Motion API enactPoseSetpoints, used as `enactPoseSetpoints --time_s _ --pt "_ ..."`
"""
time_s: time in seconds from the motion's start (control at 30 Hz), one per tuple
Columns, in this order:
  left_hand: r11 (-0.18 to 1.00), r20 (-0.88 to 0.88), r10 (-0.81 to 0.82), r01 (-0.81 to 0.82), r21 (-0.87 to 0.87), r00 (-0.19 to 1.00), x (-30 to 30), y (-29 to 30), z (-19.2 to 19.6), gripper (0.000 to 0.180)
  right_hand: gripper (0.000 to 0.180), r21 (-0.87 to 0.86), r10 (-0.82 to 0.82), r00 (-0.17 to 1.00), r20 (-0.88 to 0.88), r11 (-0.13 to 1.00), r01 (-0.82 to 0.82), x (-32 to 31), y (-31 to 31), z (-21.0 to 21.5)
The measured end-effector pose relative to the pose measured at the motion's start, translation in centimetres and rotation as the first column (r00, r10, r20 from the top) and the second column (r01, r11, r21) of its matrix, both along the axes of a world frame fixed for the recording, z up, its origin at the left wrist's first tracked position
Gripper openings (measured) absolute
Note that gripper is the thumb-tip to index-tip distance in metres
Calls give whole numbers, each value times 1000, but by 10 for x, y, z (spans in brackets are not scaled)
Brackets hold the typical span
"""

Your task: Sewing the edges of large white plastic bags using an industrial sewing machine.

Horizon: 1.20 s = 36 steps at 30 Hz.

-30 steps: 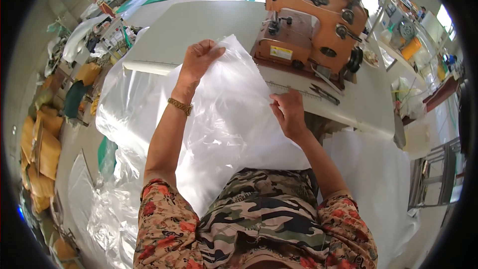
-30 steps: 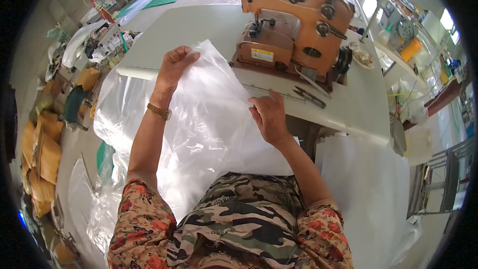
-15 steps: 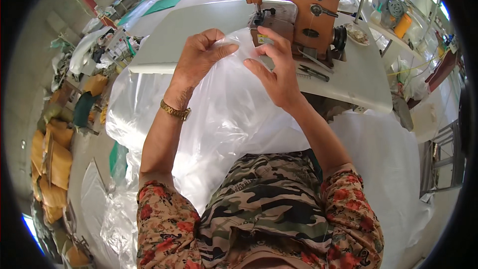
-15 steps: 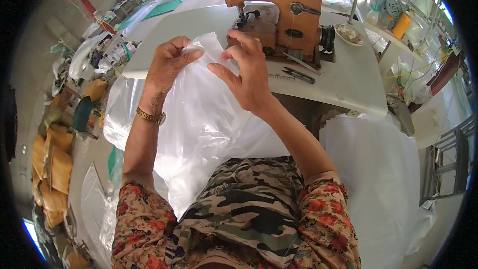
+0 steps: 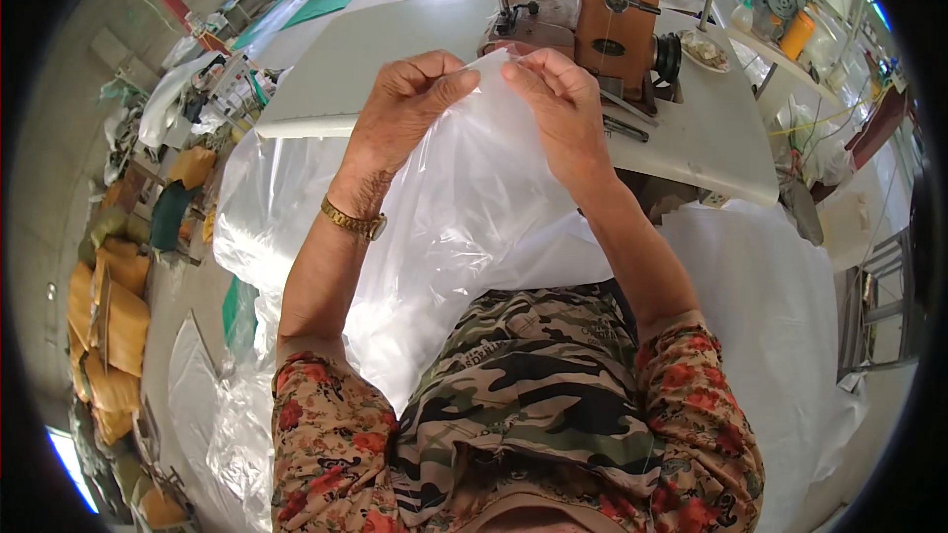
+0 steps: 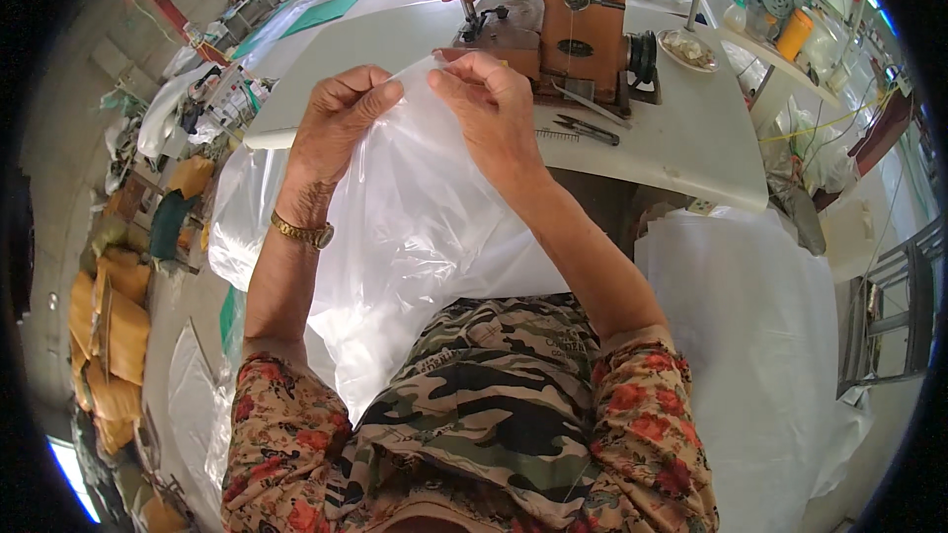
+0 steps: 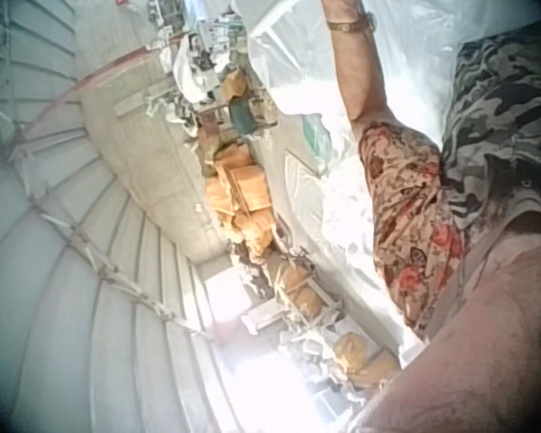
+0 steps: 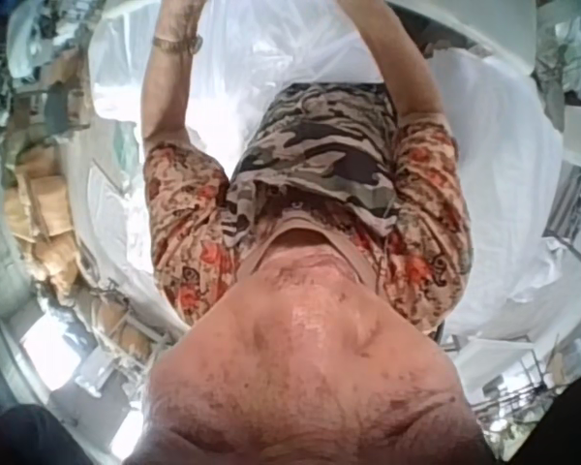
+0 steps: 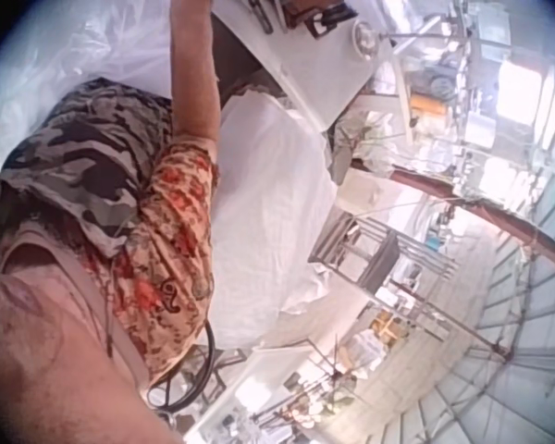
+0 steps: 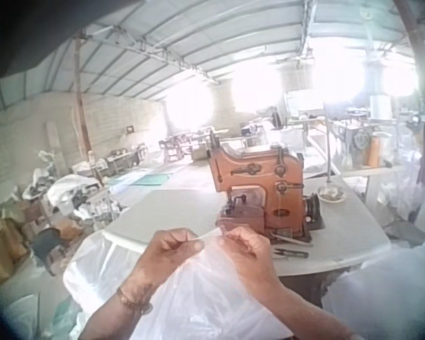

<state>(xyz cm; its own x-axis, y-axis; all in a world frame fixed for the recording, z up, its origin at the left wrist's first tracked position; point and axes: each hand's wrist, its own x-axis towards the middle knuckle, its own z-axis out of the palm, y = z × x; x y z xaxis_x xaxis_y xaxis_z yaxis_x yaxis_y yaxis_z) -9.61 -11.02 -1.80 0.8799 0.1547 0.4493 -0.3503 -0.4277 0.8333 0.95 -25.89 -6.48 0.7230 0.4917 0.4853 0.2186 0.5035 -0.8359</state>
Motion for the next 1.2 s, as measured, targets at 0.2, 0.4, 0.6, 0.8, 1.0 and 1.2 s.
enactPoseSetpoints --time_s 0.2,0.4,0.6,0.8,1.0,1.2 --pt "994 20 82 -83 69 996 -2 -7 0 33 24 14 -148 978 144 989 148 -10 -12 -1" --pt "992 -13 84 -83 96 996 -3 -14 -2 35 31 -107 -100 947 304 985 139 -10 -14 -6" --pt "986 107 117 -128 106 987 0 -29 -1 28 34 81 -267 880 394 963 256 -14 -10 -9" --pt "983 51 67 -74 166 996 -2 -30 4 18 34 121 -298 875 382 955 272 -16 -10 -9" --pt "998 27 27 -26 -55 999 3 -27 -2 27 30 19 -255 900 355 964 265 -19 -17 -12" --pt "984 -64 87 -96 -149 994 11 -22 -10 29 17 57 -376 702 605 900 433 -28 -22 -23"
